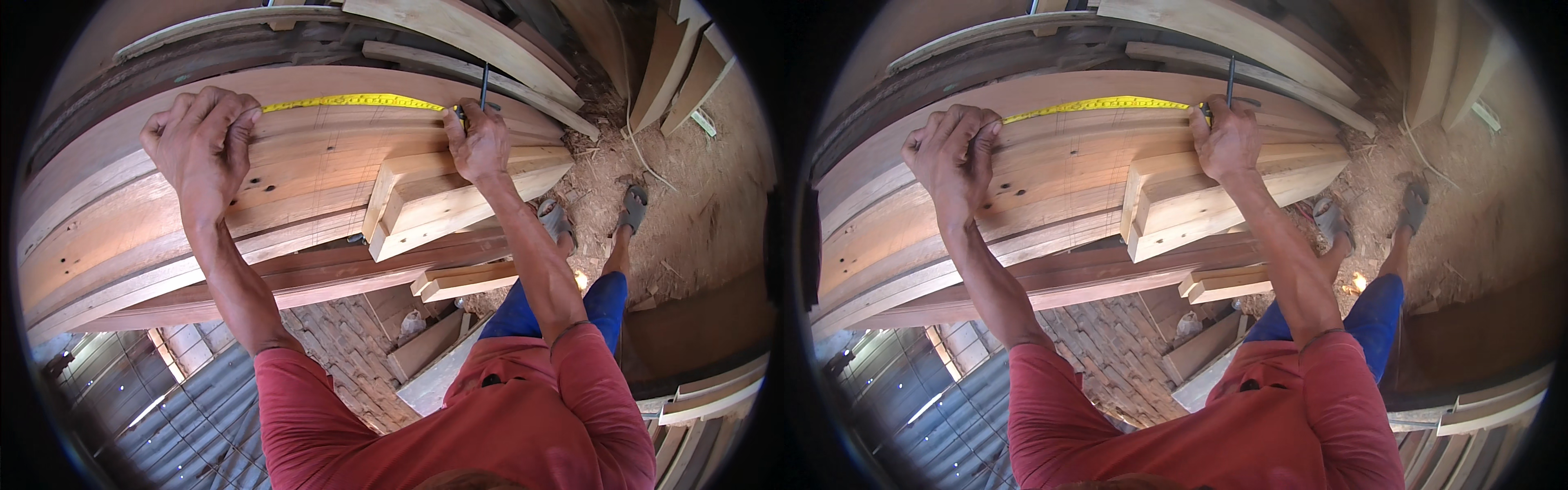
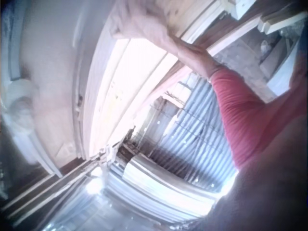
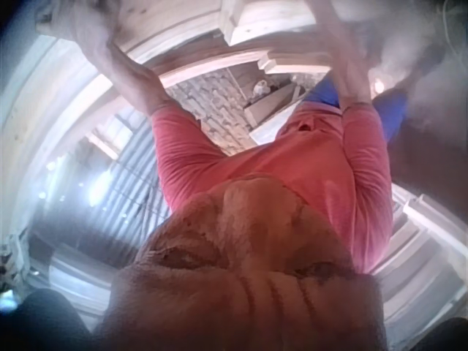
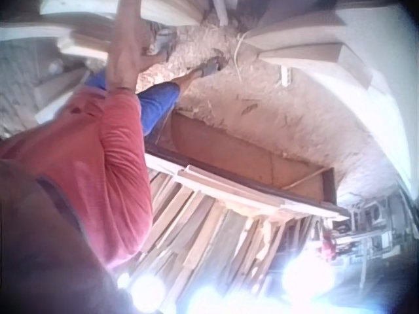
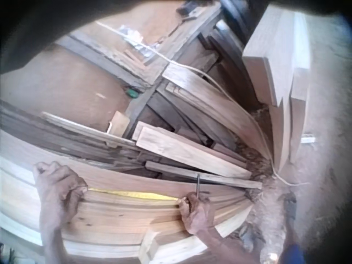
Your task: The person measures a wooden plank with a tape measure and marks it with a pencil. They then use a try square to draw straight lines on the plank. The person handles the plank and tools on a workbench in a woodworking shop.
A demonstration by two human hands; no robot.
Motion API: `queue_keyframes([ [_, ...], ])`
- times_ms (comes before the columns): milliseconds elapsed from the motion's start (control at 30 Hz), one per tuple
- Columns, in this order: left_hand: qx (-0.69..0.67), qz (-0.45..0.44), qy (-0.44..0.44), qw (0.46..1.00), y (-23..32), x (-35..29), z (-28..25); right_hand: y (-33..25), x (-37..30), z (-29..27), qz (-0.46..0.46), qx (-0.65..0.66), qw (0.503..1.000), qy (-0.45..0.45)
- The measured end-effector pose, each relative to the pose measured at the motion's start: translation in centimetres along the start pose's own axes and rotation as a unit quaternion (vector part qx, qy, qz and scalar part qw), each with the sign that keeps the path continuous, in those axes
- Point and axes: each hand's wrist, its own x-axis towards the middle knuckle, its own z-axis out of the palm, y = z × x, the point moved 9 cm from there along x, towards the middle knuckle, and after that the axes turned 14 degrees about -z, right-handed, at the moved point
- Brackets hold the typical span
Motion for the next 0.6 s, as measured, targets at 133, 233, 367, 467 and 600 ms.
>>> queue_keyframes([
  [133,0.005,-0.004,-0.009,1.0,-0.14,-0.06,0.17,0.2,-0.32,0.36,0.004,0.001,1.0,0.013],
  [233,0.003,0.003,-0.01,1.0,-0.11,-0.1,0.18,0.19,-0.28,0.23,0.0,-0.007,1.0,0.03],
  [367,0.006,0.007,-0.01,1.0,-0.13,-0.12,0.24,0.11,-0.1,0.07,-0.005,-0.01,0.999,0.038],
  [467,0.005,0.002,-0.013,1.0,-0.21,-0.12,0.31,0.24,-0.08,0.32,0.005,-0.009,1.0,0.018],
  [600,0.005,-0.002,-0.005,1.0,-0.23,-0.07,0.27,0.27,-0.13,0.34,0.008,-0.01,1.0,0.012],
])
